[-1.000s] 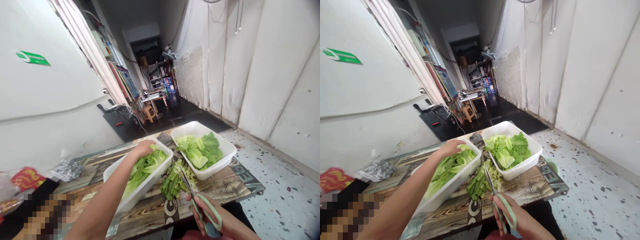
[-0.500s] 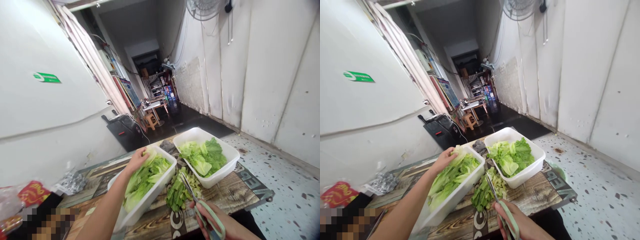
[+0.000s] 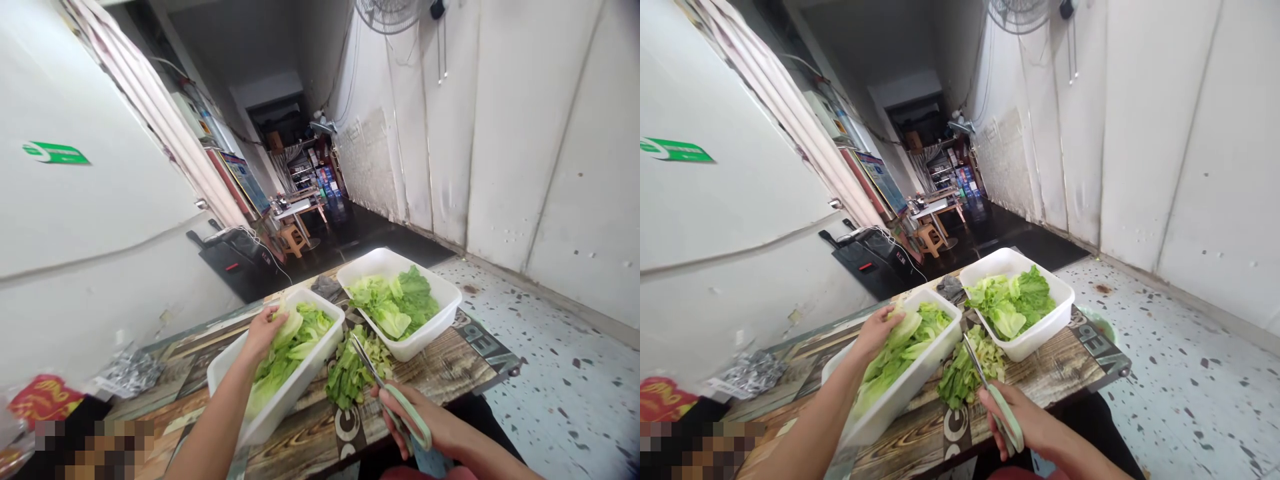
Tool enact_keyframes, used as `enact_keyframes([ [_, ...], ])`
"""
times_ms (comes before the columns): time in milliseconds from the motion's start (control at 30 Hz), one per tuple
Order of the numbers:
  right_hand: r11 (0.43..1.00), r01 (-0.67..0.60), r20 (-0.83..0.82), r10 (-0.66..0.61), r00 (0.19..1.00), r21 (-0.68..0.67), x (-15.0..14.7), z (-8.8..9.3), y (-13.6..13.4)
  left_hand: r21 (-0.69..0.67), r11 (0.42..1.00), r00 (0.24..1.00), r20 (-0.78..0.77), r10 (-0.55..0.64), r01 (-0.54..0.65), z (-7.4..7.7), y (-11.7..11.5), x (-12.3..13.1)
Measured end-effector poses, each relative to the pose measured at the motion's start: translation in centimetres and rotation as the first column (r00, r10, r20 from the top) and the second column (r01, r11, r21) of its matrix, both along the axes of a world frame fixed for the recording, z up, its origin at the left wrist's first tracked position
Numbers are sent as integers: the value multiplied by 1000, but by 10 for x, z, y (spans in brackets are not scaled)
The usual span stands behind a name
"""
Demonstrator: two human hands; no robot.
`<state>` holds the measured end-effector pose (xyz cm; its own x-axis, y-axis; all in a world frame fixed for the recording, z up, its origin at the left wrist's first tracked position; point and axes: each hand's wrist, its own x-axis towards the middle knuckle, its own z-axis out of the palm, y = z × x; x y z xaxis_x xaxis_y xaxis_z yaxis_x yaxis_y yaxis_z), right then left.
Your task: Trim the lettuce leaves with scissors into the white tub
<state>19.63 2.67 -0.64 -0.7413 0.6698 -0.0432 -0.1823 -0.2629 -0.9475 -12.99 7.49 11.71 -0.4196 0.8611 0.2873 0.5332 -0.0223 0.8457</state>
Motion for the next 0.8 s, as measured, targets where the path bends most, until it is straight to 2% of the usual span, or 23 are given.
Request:
enact_keyframes([
  [67, 1000, 7, 8, -7, 1000, -9, -1, 0, 2, 31, 1000, 1000, -22, 5, -5, 5, -3, 5],
  [133, 1000, 14, 16, -13, 1000, -22, -2, 0, 3, 97, 994, 969, -234, 78, -57, 12, -6, 11],
  [200, 1000, 21, 23, -21, 1000, -20, -3, 1, 4, 188, 978, 885, -437, 161, -85, 18, -8, 18],
  [267, 1000, 21, 32, -21, 999, -6, -3, 2, 4, 209, 975, 861, -479, 169, -75, 22, -12, 29],
  [333, 1000, 16, 38, -16, 999, 11, -2, 3, 4, 112, 994, 940, -337, 47, -10, 23, -19, 45],
  [367, 1000, 13, 36, -14, 999, 19, -1, 4, 4, 42, 997, 982, -182, -57, 66, 23, -24, 55],
  [400, 999, 12, 32, -14, 999, 34, 1, 6, 4, -18, 985, 986, 16, -169, 169, 22, -29, 67],
  [433, 998, 13, 24, -14, 1000, 55, 3, 8, 5, -52, 960, 940, 221, -259, 276, 20, -35, 80],
  [467, 996, 9, 16, -11, 1000, 84, 6, 10, 5, -61, 930, 863, 399, -310, 362, 18, -41, 92],
  [533, 988, -10, 8, 9, 1000, 155, 12, 16, 5, -64, 891, 714, 626, -315, 450, 11, -50, 114],
  [600, 976, -32, 16, 30, 999, 217, 19, 21, 3, -80, 878, 629, 728, -273, 473, 3, -56, 129],
  [667, 967, -44, 54, 31, 998, 251, 24, 24, 2, -82, 878, 579, 779, -238, 471, -6, -58, 137],
  [800, 932, -61, 151, 6, 988, 357, 28, 26, -1, -89, 894, 556, 808, -193, 439, -19, -56, 144],
])
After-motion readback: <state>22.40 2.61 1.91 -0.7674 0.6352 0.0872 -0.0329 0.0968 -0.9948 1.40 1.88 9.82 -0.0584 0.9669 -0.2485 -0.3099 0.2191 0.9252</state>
